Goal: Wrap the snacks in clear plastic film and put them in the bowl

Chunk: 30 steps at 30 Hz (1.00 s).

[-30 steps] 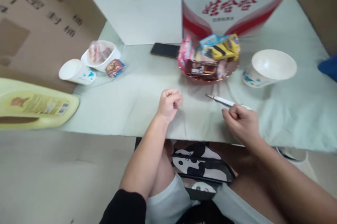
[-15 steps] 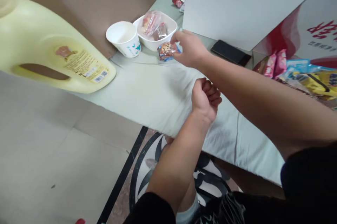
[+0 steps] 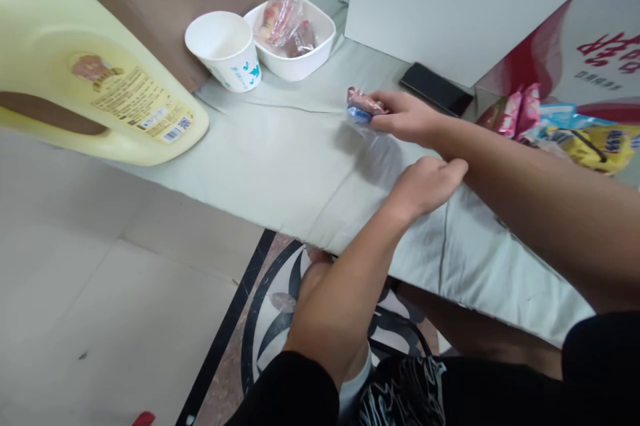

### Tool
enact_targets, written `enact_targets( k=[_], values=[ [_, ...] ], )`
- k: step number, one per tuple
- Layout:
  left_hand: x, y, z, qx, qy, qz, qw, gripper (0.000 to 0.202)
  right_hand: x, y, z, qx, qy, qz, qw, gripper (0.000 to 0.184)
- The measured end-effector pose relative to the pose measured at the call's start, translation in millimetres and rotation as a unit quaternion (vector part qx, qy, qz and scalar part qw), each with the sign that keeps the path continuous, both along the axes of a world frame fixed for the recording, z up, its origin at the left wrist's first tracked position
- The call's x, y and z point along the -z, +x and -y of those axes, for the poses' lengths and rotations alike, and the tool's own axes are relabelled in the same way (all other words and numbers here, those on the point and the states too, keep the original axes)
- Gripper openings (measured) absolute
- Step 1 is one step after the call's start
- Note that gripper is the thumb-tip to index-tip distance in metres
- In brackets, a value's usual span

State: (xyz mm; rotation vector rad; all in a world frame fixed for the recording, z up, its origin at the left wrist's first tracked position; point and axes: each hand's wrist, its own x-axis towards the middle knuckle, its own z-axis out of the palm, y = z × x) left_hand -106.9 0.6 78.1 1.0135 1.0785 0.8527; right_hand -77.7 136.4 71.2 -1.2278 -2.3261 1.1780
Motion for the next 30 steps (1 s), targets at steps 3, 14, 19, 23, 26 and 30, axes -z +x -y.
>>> enact_targets(
  k=[3, 14, 19, 23, 26, 30],
  values=[
    [-6.6, 10.4, 7.0, 0.143, 0.092, 0.012, 0.985, 0.030, -18.7, 59.5, 45.7, 0.101, -0.089, -0.160, 0.978, 0.027],
    [21.5, 54.4, 10.7, 0.159, -0.001, 0.016, 0.987, 0.016, 29.3, 232.5, 182.8, 0.315, -0.116, -0.412, 0.847, 0.035],
    [32.1, 74.3, 16.6, 0.157, 0.068, 0.079, 0.982, 0.068, 51.1, 237.5, 195.9, 0.305, -0.035, -0.294, 0.905, 0.040],
    [41.7, 79.0, 8.2, 0.094, 0.140, 0.009, 0.986, 0.072, 43.3, 248.2, 192.9, 0.276, 0.155, -0.141, 0.938, 0.037],
    [47.4, 74.1, 0.8, 0.011, 0.111, 0.007, 0.994, 0.077, 41.7, 268.8, 184.7, 0.307, 0.257, -0.033, 0.916, 0.032],
    [49.0, 64.7, -0.6, -0.035, 0.069, 0.004, 0.997, 0.074, 51.6, 295.0, 178.4, 0.330, 0.257, 0.106, 0.902, 0.036]
  ],
)
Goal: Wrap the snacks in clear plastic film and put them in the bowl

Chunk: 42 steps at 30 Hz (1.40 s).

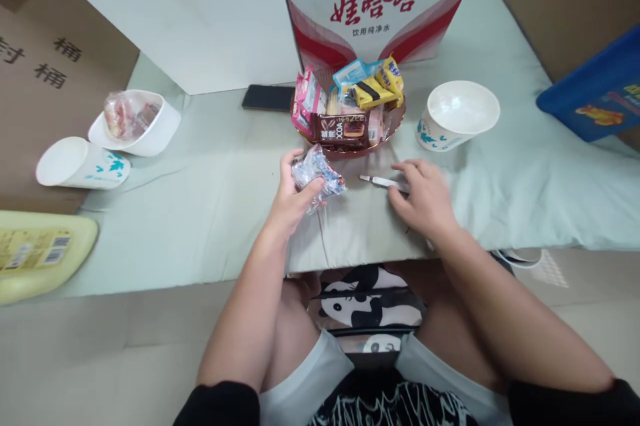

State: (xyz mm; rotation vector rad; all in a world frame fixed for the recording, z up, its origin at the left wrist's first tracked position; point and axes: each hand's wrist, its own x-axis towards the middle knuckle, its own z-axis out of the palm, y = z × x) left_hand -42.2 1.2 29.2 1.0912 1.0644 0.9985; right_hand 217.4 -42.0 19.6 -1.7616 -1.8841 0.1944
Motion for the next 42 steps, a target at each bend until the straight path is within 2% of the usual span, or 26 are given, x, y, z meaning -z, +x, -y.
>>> enact_targets(
  k=[4, 6, 8, 10, 14, 17, 20, 23, 27, 29, 33, 35, 37, 39, 42],
  values=[
    [-1.6, -5.5, 2.7, 0.028, 0.005, 0.032, 0.999, 0.073, 3.3, 10.8, 4.6, -0.014, -0.040, 0.043, 0.998, 0.028],
    [-3.1, -7.0, 4.3, 0.047, 0.020, 0.046, 0.998, 0.076, -2.6, 11.2, 9.3, -0.016, -0.035, 0.011, 0.999, 0.026],
    [-4.8, -7.9, 6.8, 0.041, 0.039, 0.018, 0.998, 0.077, -12.0, 7.5, 15.1, -0.018, -0.041, -0.066, 0.997, 0.026],
    [-5.9, -8.8, 10.2, 0.021, 0.058, -0.050, 0.997, 0.076, -22.4, -1.9, 21.2, -0.030, -0.072, -0.174, 0.982, 0.026],
    [-5.8, -11.1, 17.7, 0.013, 0.102, -0.178, 0.979, 0.071, -36.6, -35.8, 28.2, -0.085, -0.153, -0.333, 0.926, 0.029],
    [-5.8, -13.4, 21.2, 0.019, 0.130, -0.204, 0.970, 0.065, -37.5, -61.8, 25.7, -0.115, -0.183, -0.369, 0.904, 0.029],
    [-7.3, -15.7, 22.4, 0.013, 0.142, -0.210, 0.967, 0.062, -32.3, -77.1, 20.4, -0.110, -0.202, -0.374, 0.898, 0.029],
    [-8.9, -17.3, 21.8, 0.010, 0.132, -0.189, 0.973, 0.062, -26.8, -81.4, 17.3, -0.097, -0.211, -0.360, 0.903, 0.031],
    [-10.2, -21.0, 18.2, -0.011, 0.103, -0.116, 0.988, 0.066, -25.4, -80.1, 18.8, -0.108, -0.171, -0.282, 0.938, 0.031],
    [-11.3, -25.8, 15.3, -0.042, 0.095, -0.080, 0.991, 0.072, -26.9, -78.5, 20.4, -0.123, -0.156, -0.249, 0.948, 0.029],
    [-14.3, -39.2, 10.0, -0.132, 0.102, -0.020, 0.986, 0.080, -27.8, -69.3, 21.2, -0.145, -0.162, -0.223, 0.950, 0.030],
    [-15.0, -42.1, 10.4, -0.143, 0.096, -0.009, 0.985, 0.081, -24.5, -59.8, 19.6, -0.131, -0.133, -0.201, 0.962, 0.030],
    [-15.1, -38.6, 14.1, -0.109, 0.086, -0.023, 0.990, 0.081, -18.4, -48.2, 16.7, -0.099, -0.075, -0.163, 0.979, 0.029],
    [-15.2, -28.6, 20.8, -0.041, 0.081, -0.062, 0.994, 0.078, -11.0, -36.4, 12.9, -0.060, -0.020, -0.118, 0.991, 0.027],
    [-16.7, -9.0, 31.3, 0.081, 0.105, -0.185, 0.974, 0.062, -1.9, -22.3, 7.3, -0.013, -0.004, -0.048, 0.999, 0.026]
  ],
)
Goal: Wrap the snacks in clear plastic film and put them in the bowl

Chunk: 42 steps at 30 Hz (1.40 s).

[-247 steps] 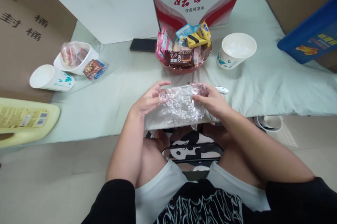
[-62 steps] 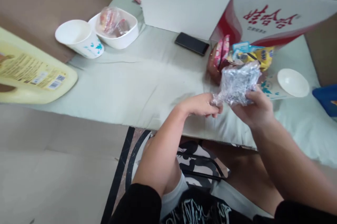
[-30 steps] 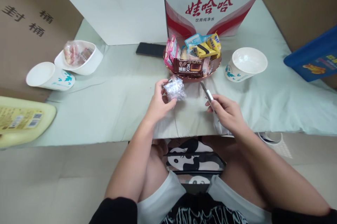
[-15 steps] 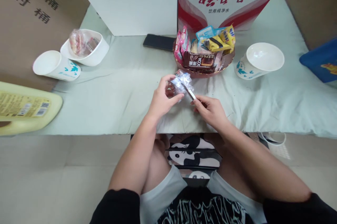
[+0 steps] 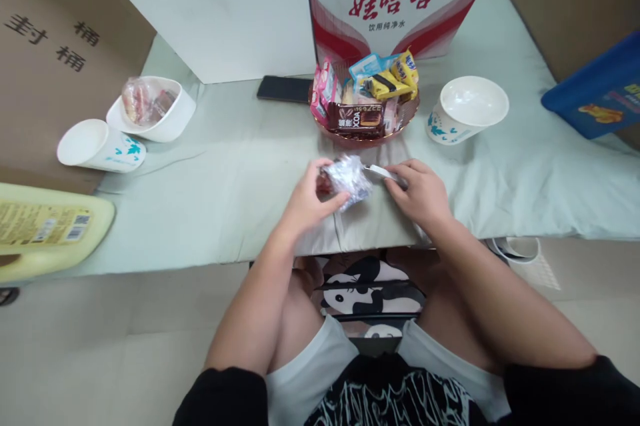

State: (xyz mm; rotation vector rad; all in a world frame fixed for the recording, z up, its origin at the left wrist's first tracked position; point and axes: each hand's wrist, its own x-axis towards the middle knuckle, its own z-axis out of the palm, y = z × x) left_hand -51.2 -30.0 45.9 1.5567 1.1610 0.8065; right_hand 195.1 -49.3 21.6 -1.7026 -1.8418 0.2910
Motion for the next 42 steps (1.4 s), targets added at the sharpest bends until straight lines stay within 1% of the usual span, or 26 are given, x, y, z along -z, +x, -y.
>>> enact_targets(
  k=[1, 2, 4, 6, 8, 10, 11, 12, 14, 16, 17, 19, 20, 21, 23, 25, 29, 32, 34, 35, 36, 37, 38, 40, 41, 42],
  values=[
    [-0.6, 5.4, 2.1, 0.024, 0.021, -0.050, 0.998, 0.055, 1.7, 3.2, -1.5, 0.013, -0.003, 0.023, 1.000, 0.026],
    [-1.1, 9.4, 3.0, 0.032, 0.050, -0.092, 0.994, 0.048, 2.5, 5.6, -2.6, 0.024, -0.004, 0.042, 0.999, 0.026],
    [-1.4, 12.3, 1.4, 0.008, 0.109, -0.130, 0.986, 0.041, 1.8, 7.8, -3.5, 0.042, 0.004, 0.055, 0.998, 0.029],
    [-0.7, 9.8, -3.0, -0.020, 0.149, -0.119, 0.982, 0.045, -1.2, 6.7, -2.6, 0.031, 0.013, 0.031, 0.999, 0.033],
    [0.4, 5.5, -6.9, 0.001, 0.157, -0.107, 0.982, 0.055, -4.7, 2.6, -0.3, -0.021, 0.011, -0.015, 1.000, 0.035],
    [1.4, 3.1, -8.6, 0.036, 0.152, -0.107, 0.982, 0.060, -7.2, -3.4, 2.6, -0.094, 0.006, -0.059, 0.994, 0.037],
    [1.6, 3.0, -8.5, 0.037, 0.145, -0.108, 0.983, 0.059, -8.0, -6.6, 3.8, -0.126, 0.005, -0.076, 0.989, 0.039],
    [1.5, 3.6, -8.1, 0.023, 0.133, -0.106, 0.985, 0.056, -8.4, -9.7, 4.9, -0.151, 0.002, -0.089, 0.985, 0.042],
    [0.1, 5.9, -7.2, -0.027, 0.087, -0.087, 0.992, 0.040, -8.7, -15.1, 6.3, -0.179, -0.008, -0.105, 0.978, 0.048],
    [-3.3, 7.8, -6.9, -0.074, 0.016, -0.029, 0.997, 0.024, -8.7, -18.7, 6.9, -0.191, -0.016, -0.113, 0.975, 0.052],
    [-5.4, 8.1, -7.2, -0.089, -0.023, 0.012, 0.996, 0.024, -8.7, -19.9, 7.0, -0.193, -0.019, -0.115, 0.974, 0.052],
    [-10.1, 7.3, -8.5, -0.113, -0.092, 0.092, 0.985, 0.027, -8.5, -20.9, 7.1, -0.187, -0.019, -0.119, 0.975, 0.048],
    [-12.2, 6.1, -9.4, -0.125, -0.115, 0.118, 0.978, 0.028, -8.4, -20.7, 7.0, -0.182, -0.017, -0.123, 0.976, 0.043],
    [-13.9, 4.6, -10.5, -0.139, -0.129, 0.132, 0.973, 0.028, -8.3, -20.0, 6.8, -0.175, -0.013, -0.128, 0.976, 0.037],
    [-16.1, 0.7, -13.1, -0.172, -0.133, 0.134, 0.967, 0.026, -8.4, -17.3, 6.0, -0.164, 0.001, -0.142, 0.976, 0.021],
    [-16.7, -4.2, -16.0, -0.206, -0.122, 0.123, 0.963, 0.023, -9.3, -13.0, 4.8, -0.149, 0.016, -0.156, 0.976, 0.012],
    [-13.9, -16.5, -21.7, -0.259, -0.118, 0.075, 0.956, 0.015, -12.7, -0.6, 1.4, -0.088, 0.037, -0.180, 0.979, 0.009],
    [-7.8, -27.8, -25.1, -0.297, -0.097, 0.012, 0.950, 0.025, -15.0, 10.1, -0.6, -0.027, 0.057, -0.181, 0.981, 0.011],
    [-2.5, -34.3, -26.3, -0.318, -0.041, -0.015, 0.947, 0.036, -16.0, 15.8, -0.7, 0.022, 0.068, -0.196, 0.978, 0.012],
    [0.2, -36.3, -26.4, -0.317, 0.002, -0.027, 0.948, 0.043, -16.3, 17.4, -0.1, 0.039, 0.071, -0.215, 0.973, 0.012],
    [2.4, -37.4, -26.2, -0.305, 0.052, -0.043, 0.950, 0.049, -16.4, 17.8, 0.9, 0.042, 0.068, -0.239, 0.968, 0.012],
    [4.3, -37.4, -25.5, -0.281, 0.105, -0.065, 0.952, 0.053, -16.5, 17.1, 2.1, 0.027, 0.057, -0.258, 0.964, 0.014],
    [5.5, -36.4, -24.5, -0.244, 0.152, -0.092, 0.953, 0.053, -16.5, 15.3, 3.6, 0.002, 0.039, -0.265, 0.963, 0.017],
    [6.2, -32.7, -21.8, -0.156, 0.210, -0.151, 0.953, 0.041, -16.5, 9.4, 6.6, -0.055, -0.002, -0.234, 0.971, 0.031],
    [5.6, -30.8, -20.3, -0.122, 0.221, -0.176, 0.951, 0.031, -16.9, 6.0, 8.0, -0.077, -0.010, -0.201, 0.977, 0.034],
    [4.5, -29.4, -18.9, -0.102, 0.227, -0.193, 0.949, 0.020, -17.8, 2.9, 9.3, -0.090, -0.003, -0.166, 0.982, 0.030]
  ],
)
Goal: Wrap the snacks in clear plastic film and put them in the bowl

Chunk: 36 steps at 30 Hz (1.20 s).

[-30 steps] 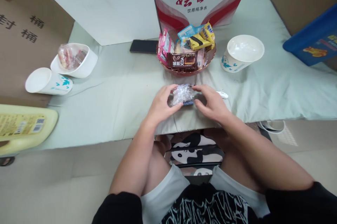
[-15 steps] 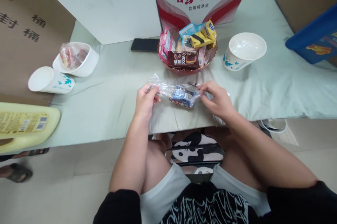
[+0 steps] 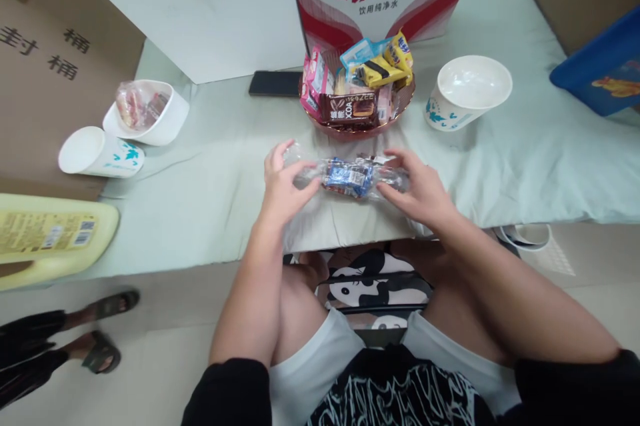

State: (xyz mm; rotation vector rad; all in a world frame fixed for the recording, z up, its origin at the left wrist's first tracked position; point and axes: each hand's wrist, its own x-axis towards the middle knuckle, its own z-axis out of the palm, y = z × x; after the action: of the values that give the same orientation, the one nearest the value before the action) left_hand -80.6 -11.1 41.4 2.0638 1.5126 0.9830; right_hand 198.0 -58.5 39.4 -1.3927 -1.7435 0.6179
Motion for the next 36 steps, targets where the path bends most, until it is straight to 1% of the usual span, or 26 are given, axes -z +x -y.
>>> enact_targets(
  k=[2, 3, 5, 6, 7, 8, 10, 11, 12, 13, 14, 15, 16, 17, 19, 20, 22, 23, 24, 26, 28, 30, 31, 33, 35, 36],
  values=[
    [-3.3, 0.8, 2.4, 0.009, 0.012, -0.010, 1.000, 0.005, -3.5, -5.0, 2.9, -0.008, 0.062, 0.042, 0.997, 0.011],
    [-5.1, 0.1, 3.2, 0.007, 0.026, -0.002, 1.000, 0.004, -6.1, -6.9, 4.9, -0.013, 0.106, 0.050, 0.993, 0.007],
    [-8.2, -2.2, 4.2, 0.001, 0.051, 0.031, 0.998, 0.005, -12.3, -10.8, 10.9, -0.043, 0.192, 0.049, 0.979, 0.011],
    [-9.0, -3.3, 4.3, -0.006, 0.053, 0.049, 0.997, 0.003, -15.4, -13.1, 14.8, -0.075, 0.217, 0.046, 0.972, 0.012],
    [-9.3, -3.9, 4.1, -0.022, 0.045, 0.071, 0.996, 0.004, -18.0, -15.9, 19.3, -0.120, 0.219, 0.048, 0.967, 0.012],
    [-9.2, -3.9, 3.8, -0.049, 0.027, 0.097, 0.994, 0.008, -20.1, -19.0, 23.9, -0.175, 0.198, 0.056, 0.963, 0.010],
    [-8.5, -2.2, 3.3, -0.126, -0.036, 0.170, 0.977, 0.021, -22.1, -25.6, 32.4, -0.286, 0.106, 0.080, 0.949, 0.013],
    [-8.3, -0.7, 3.5, -0.163, -0.084, 0.207, 0.961, 0.026, -22.0, -28.6, 35.4, -0.323, 0.056, 0.091, 0.940, 0.019],
    [-8.6, 1.0, 4.2, -0.189, -0.145, 0.233, 0.943, 0.031, -21.4, -31.0, 37.3, -0.340, 0.017, 0.097, 0.935, 0.025],
    [-9.4, 2.7, 5.6, -0.198, -0.215, 0.241, 0.926, 0.036, -20.2, -32.9, 38.0, -0.333, -0.004, 0.092, 0.939, 0.028],
    [-10.6, 4.6, 7.5, -0.187, -0.286, 0.228, 0.912, 0.043, -18.7, -34.2, 37.4, -0.303, -0.007, 0.080, 0.950, 0.029],
    [-12.2, 6.6, 9.8, -0.159, -0.347, 0.202, 0.902, 0.048, -16.8, -35.1, 35.9, -0.255, 0.004, 0.068, 0.965, 0.030],
    [-13.8, 8.9, 12.3, -0.123, -0.391, 0.170, 0.896, 0.049, -14.5, -35.9, 33.6, -0.197, 0.023, 0.062, 0.978, 0.029],
    [-15.2, 11.6, 14.8, -0.087, -0.412, 0.142, 0.896, 0.047, -11.8, -36.8, 30.8, -0.140, 0.044, 0.062, 0.987, 0.026],
    [-16.7, 18.7, 18.7, -0.034, -0.395, 0.119, 0.910, 0.037, -5.2, -39.7, 24.5, -0.061, 0.070, 0.084, 0.992, 0.020],
    [-16.6, 23.1, 19.9, -0.021, -0.372, 0.130, 0.919, 0.031, -1.5, -41.7, 21.2, -0.043, 0.070, 0.099, 0.992, 0.022],
    [-14.9, 33.1, 20.9, -0.015, -0.330, 0.189, 0.925, 0.022, 5.8, -46.1, 14.4, -0.031, 0.053, 0.120, 0.991, 0.038],
    [-13.7, 38.3, 20.9, -0.017, -0.320, 0.234, 0.918, 0.018, 9.1, -48.2, 10.7, -0.028, 0.040, 0.124, 0.991, 0.049],
    [-12.7, 43.4, 20.7, -0.019, -0.320, 0.284, 0.904, 0.014, 12.0, -49.7, 6.9, -0.025, 0.027, 0.123, 0.992, 0.059],
    [-11.8, 51.9, 19.9, -0.018, -0.337, 0.377, 0.863, 0.012, 16.0, -50.5, -1.0, -0.014, 0.003, 0.102, 0.995, 0.072],
    [-13.0, 57.3, 18.6, -0.007, -0.356, 0.448, 0.820, 0.013, 17.1, -48.2, -7.9, -0.006, -0.018, 0.045, 0.999, 0.074],
    [-15.7, 59.6, 16.8, 0.007, -0.367, 0.497, 0.786, 0.014, 15.2, -44.0, -12.2, -0.015, -0.057, -0.049, 0.997, 0.073],
    [-17.3, 60.0, 15.9, 0.011, -0.372, 0.516, 0.771, 0.013, 13.1, -41.9, -12.9, -0.024, -0.087, -0.106, 0.990, 0.073],
    [-20.2, 60.2, 13.9, 0.016, -0.390, 0.550, 0.738, 0.012, 7.6, -39.0, -12.1, -0.045, -0.160, -0.218, 0.962, 0.072],
    [-22.4, 60.9, 11.9, 0.013, -0.409, 0.580, 0.704, 0.009, 2.1, -38.5, -9.4, -0.055, -0.222, -0.295, 0.928, 0.065],
    [-23.3, 61.6, 10.7, 0.008, -0.417, 0.591, 0.691, 0.008, 0.2, -38.9, -8.0, -0.054, -0.240, -0.316, 0.916, 0.061]
  ],
)
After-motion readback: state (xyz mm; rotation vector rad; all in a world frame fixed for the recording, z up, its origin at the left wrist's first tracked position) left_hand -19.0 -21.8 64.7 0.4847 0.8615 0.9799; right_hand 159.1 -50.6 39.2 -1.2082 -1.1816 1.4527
